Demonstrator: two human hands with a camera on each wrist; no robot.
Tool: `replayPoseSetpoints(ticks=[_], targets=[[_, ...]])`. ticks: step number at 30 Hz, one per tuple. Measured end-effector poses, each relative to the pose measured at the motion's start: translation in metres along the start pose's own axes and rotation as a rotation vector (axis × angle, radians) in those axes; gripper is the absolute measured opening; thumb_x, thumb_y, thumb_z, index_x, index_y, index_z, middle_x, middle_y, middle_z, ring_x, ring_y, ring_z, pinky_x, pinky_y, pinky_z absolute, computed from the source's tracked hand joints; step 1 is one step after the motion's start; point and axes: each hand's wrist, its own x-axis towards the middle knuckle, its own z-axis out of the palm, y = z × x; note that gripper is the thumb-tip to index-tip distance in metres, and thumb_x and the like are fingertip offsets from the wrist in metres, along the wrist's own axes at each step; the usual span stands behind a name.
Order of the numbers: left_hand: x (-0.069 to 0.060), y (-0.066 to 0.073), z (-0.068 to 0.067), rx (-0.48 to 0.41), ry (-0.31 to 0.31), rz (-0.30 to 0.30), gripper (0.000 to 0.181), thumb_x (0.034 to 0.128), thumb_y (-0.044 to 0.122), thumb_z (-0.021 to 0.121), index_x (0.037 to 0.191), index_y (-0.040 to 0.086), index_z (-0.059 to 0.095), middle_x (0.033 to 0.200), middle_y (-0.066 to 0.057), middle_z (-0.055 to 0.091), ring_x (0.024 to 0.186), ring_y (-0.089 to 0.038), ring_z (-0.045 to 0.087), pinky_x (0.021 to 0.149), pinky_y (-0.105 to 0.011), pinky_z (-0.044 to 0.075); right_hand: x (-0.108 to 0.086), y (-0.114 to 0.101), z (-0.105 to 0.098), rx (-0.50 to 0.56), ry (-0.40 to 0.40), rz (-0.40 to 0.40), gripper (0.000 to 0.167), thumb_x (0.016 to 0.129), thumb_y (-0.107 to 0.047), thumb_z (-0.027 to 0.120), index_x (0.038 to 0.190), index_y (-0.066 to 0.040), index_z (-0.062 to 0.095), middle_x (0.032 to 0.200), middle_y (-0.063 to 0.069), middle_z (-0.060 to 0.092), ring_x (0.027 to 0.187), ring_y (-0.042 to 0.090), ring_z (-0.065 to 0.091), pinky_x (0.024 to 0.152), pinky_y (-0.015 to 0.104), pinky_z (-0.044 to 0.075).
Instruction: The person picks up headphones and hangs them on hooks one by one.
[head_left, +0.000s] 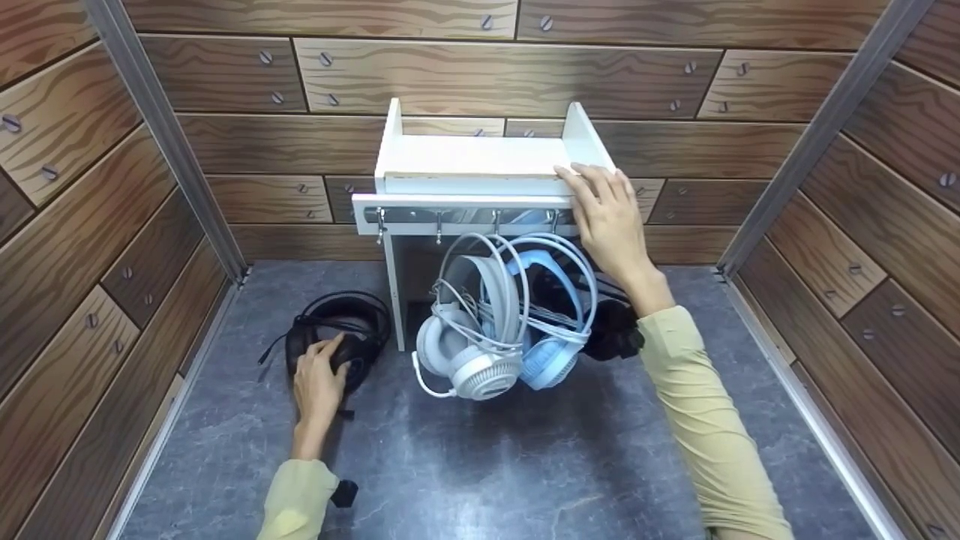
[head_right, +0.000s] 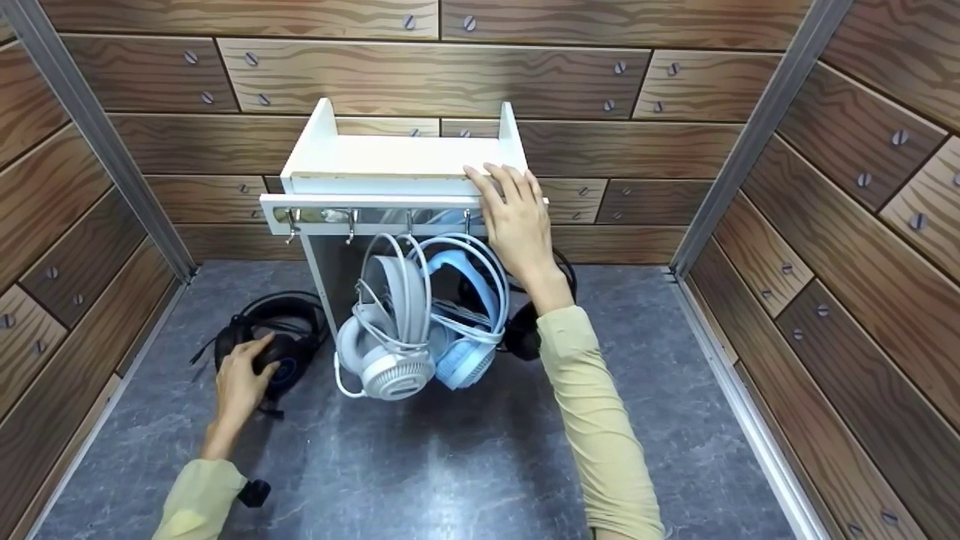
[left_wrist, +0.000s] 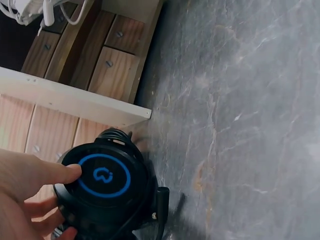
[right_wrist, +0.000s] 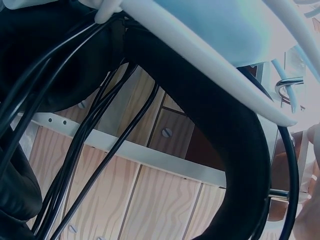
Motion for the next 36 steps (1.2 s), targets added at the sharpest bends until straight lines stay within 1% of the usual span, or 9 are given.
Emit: replayPoseSetpoints(ticks=[7, 13, 15, 20, 23, 30, 36], targets=[[-0.015, 0.007, -0.001, 0.027, 0.015, -0.016, 0.050, 0.0868, 0.003, 0.078, 0.135, 0.010, 0.066, 0.131, -0.022, 0.062, 0.113, -0.045, 0.057, 0.090, -0.059, 0.049, 0.000, 0.001, 0.000, 0.004, 0.003, 0.003, 0.041, 0.108, -0.024, 0.043, 0.149, -0.025, 0.050, 0.147, 0.008, 0.053, 0.136, 0.030, 0.044, 0.120, 0.051, 0.022], [-0.032, 0.014, -0.003, 0.052, 0.039, -0.055, 0.051, 0.0860, 0.008, 0.080, 0.135, 0.011, 0.066, 0.131, -0.020, 0.063, 0.111, -0.044, 0.058, 0.082, -0.059, 0.051, 0.001, 0.001, 0.001, 0.004, 0.003, -0.009, 0.041, 0.108, -0.024, 0.043, 0.149, -0.024, 0.051, 0.146, 0.008, 0.053, 0.136, 0.030, 0.044, 0.120, 0.052, 0.023], [-0.038, 0.017, -0.005, 0.063, 0.032, -0.073, 0.052, 0.0862, 0.010, 0.080, 0.136, 0.012, 0.066, 0.132, -0.020, 0.063, 0.112, -0.043, 0.057, 0.080, -0.058, 0.051, 0.001, 0.000, 0.001, 0.005, 0.006, -0.012, 0.041, 0.108, -0.024, 0.043, 0.149, -0.024, 0.051, 0.146, 0.008, 0.053, 0.136, 0.030, 0.044, 0.119, 0.053, 0.023], [-0.050, 0.023, -0.008, 0.081, 0.007, -0.087, 0.053, 0.0860, 0.011, 0.081, 0.136, 0.014, 0.066, 0.132, -0.019, 0.063, 0.112, -0.043, 0.058, 0.080, -0.059, 0.052, 0.001, 0.000, 0.001, 0.000, 0.006, -0.009, 0.041, 0.108, -0.024, 0.043, 0.149, -0.024, 0.051, 0.147, 0.007, 0.053, 0.136, 0.030, 0.044, 0.119, 0.052, 0.023], [-0.057, 0.027, -0.009, 0.093, 0.001, -0.088, 0.053, 0.0853, 0.012, 0.082, 0.136, 0.014, 0.066, 0.131, -0.018, 0.064, 0.110, -0.042, 0.059, 0.078, -0.060, 0.052, 0.001, -0.001, 0.001, -0.004, -0.001, -0.008, 0.042, 0.108, -0.024, 0.043, 0.149, -0.024, 0.050, 0.147, 0.008, 0.052, 0.136, 0.030, 0.043, 0.119, 0.052, 0.023], [-0.074, 0.038, -0.011, 0.136, 0.032, -0.058, 0.053, 0.0805, 0.014, 0.086, 0.131, 0.014, 0.070, 0.122, -0.017, 0.067, 0.101, -0.042, 0.063, 0.067, -0.058, 0.054, 0.001, -0.001, 0.001, 0.006, 0.017, -0.010, 0.041, 0.109, -0.024, 0.043, 0.149, -0.023, 0.051, 0.146, 0.009, 0.053, 0.136, 0.031, 0.044, 0.119, 0.052, 0.023], [-0.090, 0.046, -0.011, 0.142, 0.042, -0.083, 0.054, 0.0770, 0.018, 0.089, 0.128, 0.016, 0.072, 0.119, -0.015, 0.068, 0.100, -0.041, 0.064, 0.065, -0.058, 0.054, 0.000, -0.001, 0.001, 0.000, 0.013, -0.012, 0.041, 0.109, -0.024, 0.041, 0.149, -0.023, 0.051, 0.146, 0.009, 0.053, 0.136, 0.031, 0.044, 0.119, 0.051, 0.023]])
